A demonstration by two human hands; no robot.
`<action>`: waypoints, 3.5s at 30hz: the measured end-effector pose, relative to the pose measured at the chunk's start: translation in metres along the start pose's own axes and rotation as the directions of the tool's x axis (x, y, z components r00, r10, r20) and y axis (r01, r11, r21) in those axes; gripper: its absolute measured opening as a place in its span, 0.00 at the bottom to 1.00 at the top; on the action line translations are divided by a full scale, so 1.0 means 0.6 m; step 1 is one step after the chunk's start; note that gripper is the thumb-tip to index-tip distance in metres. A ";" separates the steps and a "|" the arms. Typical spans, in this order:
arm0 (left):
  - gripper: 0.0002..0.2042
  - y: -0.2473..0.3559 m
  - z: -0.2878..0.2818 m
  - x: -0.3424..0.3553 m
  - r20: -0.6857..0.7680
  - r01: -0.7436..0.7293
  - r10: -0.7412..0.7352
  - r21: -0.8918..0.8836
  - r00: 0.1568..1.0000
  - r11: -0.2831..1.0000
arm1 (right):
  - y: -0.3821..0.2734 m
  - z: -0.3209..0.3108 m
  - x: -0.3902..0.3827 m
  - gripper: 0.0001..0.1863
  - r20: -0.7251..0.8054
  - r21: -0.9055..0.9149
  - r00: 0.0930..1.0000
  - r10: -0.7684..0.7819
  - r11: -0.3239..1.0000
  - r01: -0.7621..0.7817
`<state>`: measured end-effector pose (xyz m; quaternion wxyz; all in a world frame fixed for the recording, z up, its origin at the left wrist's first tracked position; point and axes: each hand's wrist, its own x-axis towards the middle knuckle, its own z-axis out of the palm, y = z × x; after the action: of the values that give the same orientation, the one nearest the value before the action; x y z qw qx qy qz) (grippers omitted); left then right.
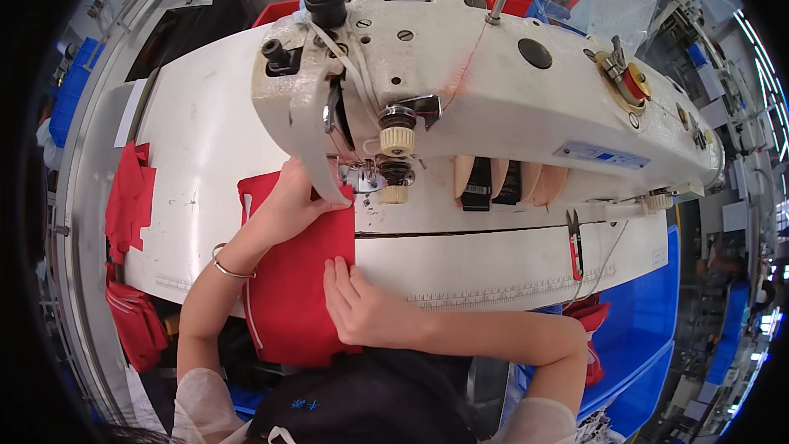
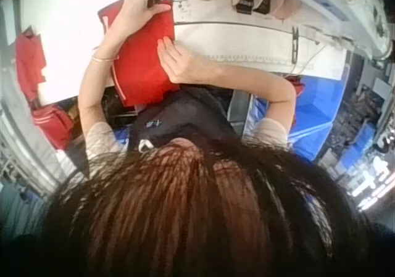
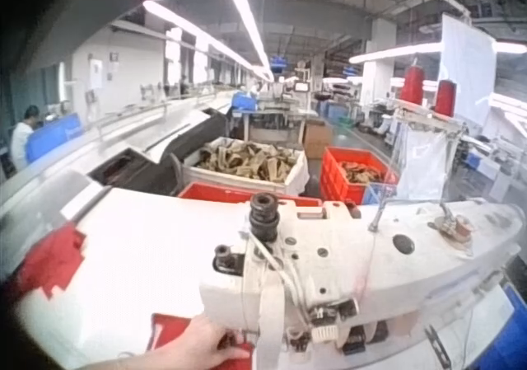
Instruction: Sewing fabric pieces and labels together using an industrial sewing machine.
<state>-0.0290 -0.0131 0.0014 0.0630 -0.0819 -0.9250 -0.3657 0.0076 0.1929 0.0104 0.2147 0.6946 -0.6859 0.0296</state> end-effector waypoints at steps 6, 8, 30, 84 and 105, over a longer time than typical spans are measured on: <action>0.09 0.024 0.000 -0.007 0.109 0.019 -0.001 -0.166 0.994 0.986 | 0.085 0.022 -0.020 0.20 -0.134 0.049 0.991 0.029 0.999 -0.022; 0.09 0.020 0.011 -0.009 0.137 0.159 -0.110 -0.425 0.984 0.891 | 0.104 0.033 -0.032 0.20 -0.131 0.058 0.991 0.040 0.998 -0.033; 0.11 0.044 -0.006 0.002 0.189 0.362 -0.312 -0.579 0.931 0.730 | 0.110 0.028 -0.036 0.23 -0.080 0.062 0.994 0.069 0.996 -0.064; 0.07 -0.003 -0.004 0.017 0.059 -0.460 0.458 0.195 0.887 0.866 | 0.117 0.083 -0.038 0.13 -0.051 0.378 0.926 0.373 0.866 -0.327; 0.09 -0.021 -0.014 0.027 0.077 -0.493 0.488 0.203 0.869 0.846 | 0.107 0.035 -0.031 0.21 -0.026 0.084 0.977 0.211 0.975 -0.208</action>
<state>-0.0471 -0.0263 0.0017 0.1521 -0.3120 -0.9082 -0.2338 -0.0611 0.2056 0.0016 0.1941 0.6260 -0.7497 0.0919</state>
